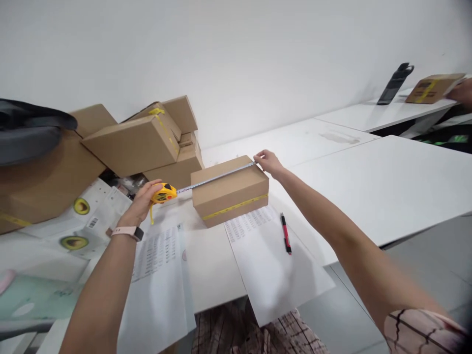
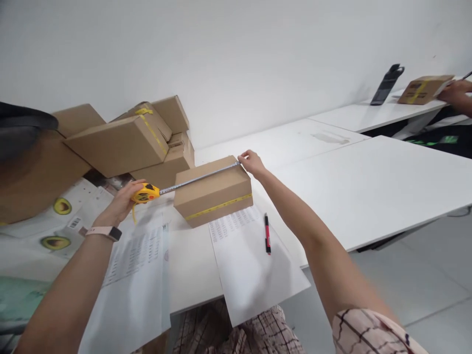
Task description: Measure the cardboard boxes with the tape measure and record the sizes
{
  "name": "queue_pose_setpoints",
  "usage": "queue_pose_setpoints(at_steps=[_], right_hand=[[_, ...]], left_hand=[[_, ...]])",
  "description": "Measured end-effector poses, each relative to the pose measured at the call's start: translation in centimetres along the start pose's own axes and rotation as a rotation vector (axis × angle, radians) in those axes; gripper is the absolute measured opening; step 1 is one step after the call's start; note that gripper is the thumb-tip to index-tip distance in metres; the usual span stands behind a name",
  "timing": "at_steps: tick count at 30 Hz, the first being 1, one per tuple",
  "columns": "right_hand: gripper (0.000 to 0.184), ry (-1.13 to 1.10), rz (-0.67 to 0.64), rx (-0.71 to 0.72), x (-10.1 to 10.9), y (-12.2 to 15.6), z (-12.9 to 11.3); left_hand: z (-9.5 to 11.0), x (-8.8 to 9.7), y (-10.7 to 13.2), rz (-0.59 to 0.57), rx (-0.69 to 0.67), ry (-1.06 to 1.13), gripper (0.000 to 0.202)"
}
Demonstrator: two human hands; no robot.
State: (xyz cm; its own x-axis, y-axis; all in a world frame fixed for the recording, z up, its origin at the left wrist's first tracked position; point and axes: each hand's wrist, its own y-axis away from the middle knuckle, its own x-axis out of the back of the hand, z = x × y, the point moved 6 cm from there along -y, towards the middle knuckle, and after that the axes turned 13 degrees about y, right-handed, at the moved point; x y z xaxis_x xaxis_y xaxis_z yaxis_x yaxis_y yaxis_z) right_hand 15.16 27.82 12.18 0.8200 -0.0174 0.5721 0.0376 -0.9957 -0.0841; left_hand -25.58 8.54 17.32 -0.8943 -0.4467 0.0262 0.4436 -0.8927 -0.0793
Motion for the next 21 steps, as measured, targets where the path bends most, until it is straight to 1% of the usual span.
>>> queue_pose_setpoints(at_steps=[3, 5, 7, 9, 12, 14, 18, 21], right_hand=[[0.033, 0.025, -0.096, -0.021, -1.3, 0.2, 0.8], [0.043, 0.018, -0.183, -0.029, -1.8, 0.5, 1.1], [0.047, 0.011, -0.240, -0.033, -2.0, 0.8, 1.1], [0.048, 0.010, -0.261, -0.050, -1.9, 1.0, 1.1], [0.048, 0.042, -0.276, -0.071, -1.8, 1.0, 1.1], [0.049, 0.130, -0.264, -0.043, -1.6, 1.0, 0.7], [0.046, 0.399, -0.178, 0.007, -1.0, 0.7, -0.1], [0.044, 0.469, -0.147, 0.014, -0.9, 0.8, -0.5]], left_hand=[[-0.7, 0.1, -0.6, -0.004, 0.009, -0.002, 0.054], [-1.1, -0.2, -0.9, -0.027, 0.014, 0.004, 0.055], [-1.4, -1.0, -1.2, -0.062, 0.020, 0.014, 0.057], [-1.7, -1.9, -1.4, -0.100, 0.023, 0.023, 0.060], [-2.0, -3.3, -1.7, -0.155, 0.024, 0.031, 0.066], [-2.2, -3.8, -1.7, -0.180, 0.017, 0.038, 0.069], [-2.7, -3.9, -1.5, -0.192, 0.010, 0.041, 0.069], [-2.4, -4.0, -1.3, -0.185, 0.010, 0.016, 0.069]])
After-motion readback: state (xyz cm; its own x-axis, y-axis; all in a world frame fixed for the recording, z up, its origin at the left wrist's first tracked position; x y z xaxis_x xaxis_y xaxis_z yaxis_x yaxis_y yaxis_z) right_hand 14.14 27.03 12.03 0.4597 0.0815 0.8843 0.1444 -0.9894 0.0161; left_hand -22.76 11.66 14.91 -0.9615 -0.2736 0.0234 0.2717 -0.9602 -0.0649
